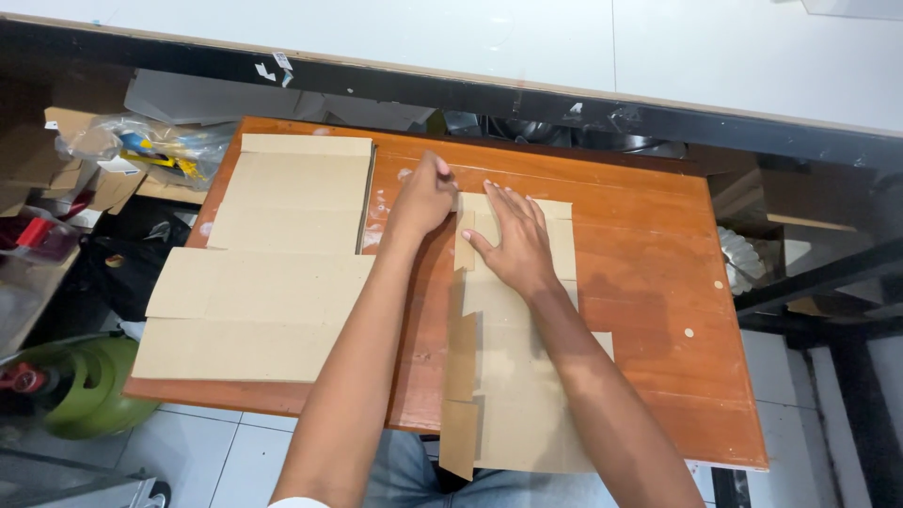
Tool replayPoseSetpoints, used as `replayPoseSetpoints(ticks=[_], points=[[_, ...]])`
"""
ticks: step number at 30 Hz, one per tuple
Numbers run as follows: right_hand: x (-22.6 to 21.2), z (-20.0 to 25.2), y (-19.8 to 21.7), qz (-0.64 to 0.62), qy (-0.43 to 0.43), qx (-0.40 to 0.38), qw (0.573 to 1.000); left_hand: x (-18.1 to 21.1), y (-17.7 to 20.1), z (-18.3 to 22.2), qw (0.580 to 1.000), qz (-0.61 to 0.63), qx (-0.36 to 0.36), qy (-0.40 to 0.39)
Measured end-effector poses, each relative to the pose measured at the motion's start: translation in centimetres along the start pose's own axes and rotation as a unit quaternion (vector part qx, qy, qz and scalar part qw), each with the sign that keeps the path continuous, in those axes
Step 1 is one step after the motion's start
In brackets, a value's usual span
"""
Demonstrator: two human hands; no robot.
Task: The person folds a flat cardboard sheet along its pre-scored lines to assemble a small box on a wooden table.
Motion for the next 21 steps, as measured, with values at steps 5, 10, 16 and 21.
replayPoseSetpoints(ticks=[5,10,16,21], points=[[0.6,-0.2,-0.8,-0.005,0.005,0.0,1.0,-0.7,-1.1,3.5,0.991,0.126,0.034,0.041],[0.2,0.3,-0.5,-0.003,0.01,0.004,1.0,1.9,-2.5,6.7,0.998,0.031,0.045,-0.034],[-1.5,0.9,-0.7,0.051,0.035,-0.05,0.997,1.1,-2.9,7.4,0.988,-0.111,0.101,-0.034],[-1.1,0.6,-0.9,0.089,0.038,-0.039,0.995,0.8,-1.9,7.8,0.988,-0.117,0.1,0.014]])
Point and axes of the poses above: each hand's wrist, its own z-axis away from the middle knuckle, its own y-axis out of the back of the hand, x = y × z, the point moved 7 cm from there along -z, towards the middle knuckle, and after that the axes turned 4 degrees about z, right-handed, at the moved point
